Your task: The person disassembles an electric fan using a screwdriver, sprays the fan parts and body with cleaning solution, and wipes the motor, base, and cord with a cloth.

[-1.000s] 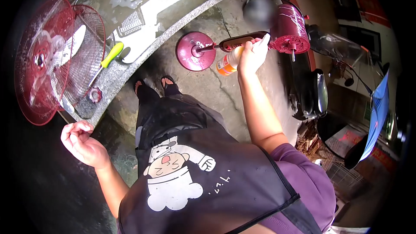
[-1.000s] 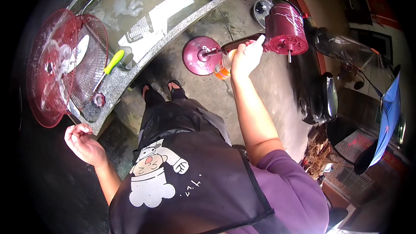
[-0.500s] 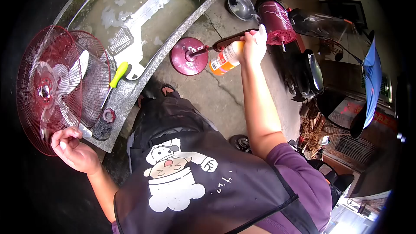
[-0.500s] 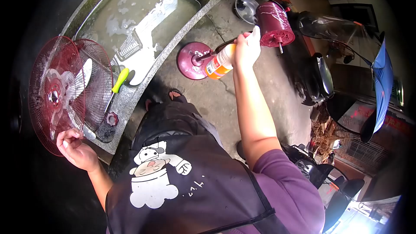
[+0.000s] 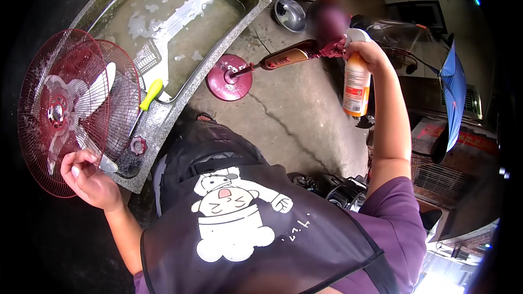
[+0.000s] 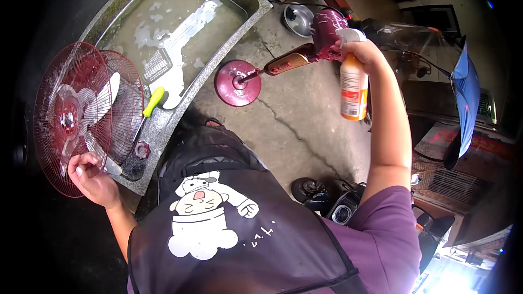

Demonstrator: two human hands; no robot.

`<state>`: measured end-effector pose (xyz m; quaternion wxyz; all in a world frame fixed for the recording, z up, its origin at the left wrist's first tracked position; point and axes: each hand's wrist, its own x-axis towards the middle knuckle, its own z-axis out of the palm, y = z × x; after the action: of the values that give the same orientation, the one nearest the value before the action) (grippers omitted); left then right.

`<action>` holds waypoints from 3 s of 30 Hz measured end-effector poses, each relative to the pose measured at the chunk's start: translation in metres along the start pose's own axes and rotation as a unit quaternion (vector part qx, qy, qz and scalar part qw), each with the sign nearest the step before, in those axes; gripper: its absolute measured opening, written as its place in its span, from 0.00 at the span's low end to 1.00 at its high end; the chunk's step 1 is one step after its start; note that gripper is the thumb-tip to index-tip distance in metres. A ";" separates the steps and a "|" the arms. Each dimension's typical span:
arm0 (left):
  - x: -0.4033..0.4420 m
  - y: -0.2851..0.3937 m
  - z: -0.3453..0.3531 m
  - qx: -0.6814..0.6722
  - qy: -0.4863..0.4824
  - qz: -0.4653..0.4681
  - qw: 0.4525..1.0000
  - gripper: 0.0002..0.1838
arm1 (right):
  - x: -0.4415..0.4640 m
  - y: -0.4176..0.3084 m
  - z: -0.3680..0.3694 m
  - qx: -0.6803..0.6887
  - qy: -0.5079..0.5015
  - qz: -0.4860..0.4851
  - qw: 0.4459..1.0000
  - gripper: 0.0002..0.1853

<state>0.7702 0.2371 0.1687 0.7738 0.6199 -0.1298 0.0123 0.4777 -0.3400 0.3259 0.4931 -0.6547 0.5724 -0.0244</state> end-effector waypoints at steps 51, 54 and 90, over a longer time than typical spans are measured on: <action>-0.161 -0.023 -0.089 0.372 0.036 -0.232 0.898 0.15 | -0.109 -0.023 0.346 -0.096 -0.261 -0.375 0.884 0.16; -0.160 -0.027 -0.090 0.358 0.053 -0.234 0.903 0.15 | -0.107 -0.027 0.342 -0.121 -0.221 -0.446 0.859 0.16; -0.131 0.066 -0.009 0.061 -0.036 -0.211 0.975 0.22 | -0.197 -0.032 0.407 -0.137 -0.411 -0.682 0.589 0.20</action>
<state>0.6338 0.2793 0.2021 0.7144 0.6796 -0.0228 -0.1650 0.6757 0.0591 0.2440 0.4191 -0.8540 -0.3084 -0.0032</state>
